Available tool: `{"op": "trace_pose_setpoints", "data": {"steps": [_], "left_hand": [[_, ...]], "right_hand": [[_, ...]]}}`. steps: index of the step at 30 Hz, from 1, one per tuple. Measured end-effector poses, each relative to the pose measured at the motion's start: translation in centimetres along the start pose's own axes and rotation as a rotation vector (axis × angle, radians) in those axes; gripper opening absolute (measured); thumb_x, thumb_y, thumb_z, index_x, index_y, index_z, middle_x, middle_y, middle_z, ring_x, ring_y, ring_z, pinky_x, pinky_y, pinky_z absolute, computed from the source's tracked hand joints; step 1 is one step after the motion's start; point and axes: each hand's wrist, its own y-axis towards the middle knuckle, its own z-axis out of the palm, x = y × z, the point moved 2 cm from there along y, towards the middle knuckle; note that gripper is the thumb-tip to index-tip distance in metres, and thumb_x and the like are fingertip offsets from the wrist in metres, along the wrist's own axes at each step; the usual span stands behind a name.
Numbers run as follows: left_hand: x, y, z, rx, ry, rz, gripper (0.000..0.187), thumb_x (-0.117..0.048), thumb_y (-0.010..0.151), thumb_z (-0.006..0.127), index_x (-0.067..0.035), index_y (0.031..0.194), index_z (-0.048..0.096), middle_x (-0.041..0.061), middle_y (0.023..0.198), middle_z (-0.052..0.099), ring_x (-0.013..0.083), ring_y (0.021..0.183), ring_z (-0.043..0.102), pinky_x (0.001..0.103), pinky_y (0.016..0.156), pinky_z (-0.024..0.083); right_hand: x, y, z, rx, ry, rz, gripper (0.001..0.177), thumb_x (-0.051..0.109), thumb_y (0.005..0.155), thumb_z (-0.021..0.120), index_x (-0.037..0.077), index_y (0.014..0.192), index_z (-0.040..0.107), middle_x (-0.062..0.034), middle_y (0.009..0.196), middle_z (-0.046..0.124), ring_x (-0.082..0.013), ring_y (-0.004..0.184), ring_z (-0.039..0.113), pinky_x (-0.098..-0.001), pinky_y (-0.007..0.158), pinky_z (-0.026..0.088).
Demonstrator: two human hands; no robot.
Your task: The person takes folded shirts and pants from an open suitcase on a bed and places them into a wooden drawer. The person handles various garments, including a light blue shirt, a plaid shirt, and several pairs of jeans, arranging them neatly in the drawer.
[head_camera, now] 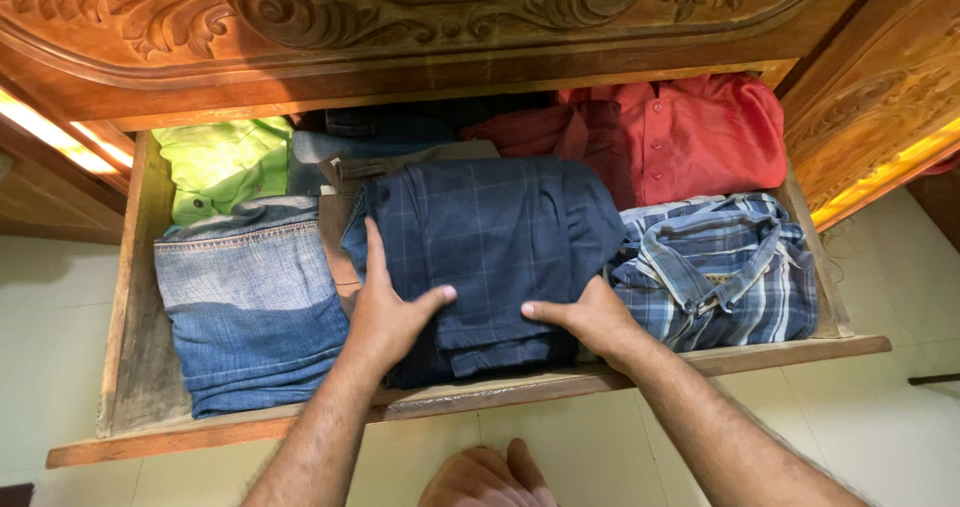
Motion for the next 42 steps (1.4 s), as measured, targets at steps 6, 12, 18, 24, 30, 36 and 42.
{"op": "trace_pose_setpoints", "data": {"steps": [6,12,18,24,30,36,42], "left_hand": [[0.0,-3.3,0.2,0.078,0.176,-0.053,0.155,-0.025,0.056,0.099,-0.013,0.160,-0.015,0.031,0.147,0.047,0.0365,0.135,0.054,0.038,0.111,0.044],[-0.7,-4.0,0.6,0.127,0.363,-0.224,0.154,-0.030,0.060,0.099,-0.011,0.160,-0.017,0.026,0.135,0.061,0.0357,0.119,0.066,0.039,0.103,0.053],[-2.0,-4.1,1.1,0.150,0.502,-0.243,0.158,-0.034,0.060,0.100,-0.004,0.156,-0.022,0.022,0.138,0.056,0.0347,0.117,0.065,0.039,0.098,0.055],[-3.3,-5.5,1.6,0.050,0.577,-0.194,0.163,-0.043,0.055,0.100,-0.002,0.158,-0.020,0.027,0.153,0.025,0.0413,0.136,0.045,0.042,0.110,0.046],[-5.3,-3.6,0.6,0.025,0.679,0.095,0.164,-0.050,0.046,0.104,-0.010,0.161,-0.006,0.032,0.164,-0.010,0.0537,0.149,-0.003,0.061,0.121,0.016],[-7.4,-0.3,1.1,0.183,0.904,0.136,0.164,-0.050,0.039,0.105,-0.029,0.162,-0.001,0.019,0.168,-0.019,0.0571,0.151,-0.013,0.080,0.113,0.016],[-6.5,1.9,1.4,0.293,1.014,0.046,0.174,-0.054,0.033,0.104,-0.035,0.164,-0.009,0.017,0.168,-0.026,0.0574,0.151,-0.016,0.088,0.105,0.016]], "right_hand": [[-0.9,-0.7,-0.9,0.118,-0.402,0.306,0.084,0.038,0.063,0.095,-0.011,0.125,0.064,-0.0236,0.123,0.073,-0.0312,0.115,0.073,-0.0378,0.102,0.056],[-1.4,-1.5,-1.9,0.086,-0.661,0.249,0.085,0.041,0.061,0.098,-0.010,0.119,0.063,-0.0280,0.120,0.069,-0.0371,0.116,0.067,-0.0413,0.101,0.053],[-0.4,-2.1,-0.7,0.038,-0.727,0.387,0.079,0.044,0.065,0.095,-0.008,0.117,0.066,-0.0282,0.122,0.069,-0.0387,0.118,0.067,-0.0431,0.102,0.055],[2.6,-3.4,-2.2,0.040,-0.714,0.288,0.101,0.045,0.062,0.098,-0.005,0.136,0.051,-0.0255,0.130,0.062,-0.0375,0.124,0.061,-0.0429,0.106,0.049],[8.3,-5.4,-3.4,-0.212,-0.875,0.107,0.138,0.047,0.059,0.097,-0.004,0.158,0.016,-0.0277,0.155,0.035,-0.0415,0.144,0.037,-0.0471,0.115,0.037],[10.8,-2.1,-0.6,0.049,-1.104,-0.187,0.164,0.052,0.042,0.105,0.010,0.163,0.002,-0.0273,0.169,-0.011,-0.0461,0.153,-0.009,-0.0661,0.120,0.007],[9.8,1.1,1.1,0.257,-1.186,-0.148,0.171,0.059,0.039,0.103,0.011,0.162,-0.006,-0.0272,0.166,-0.020,-0.0485,0.155,-0.014,-0.0742,0.118,0.008]]}}
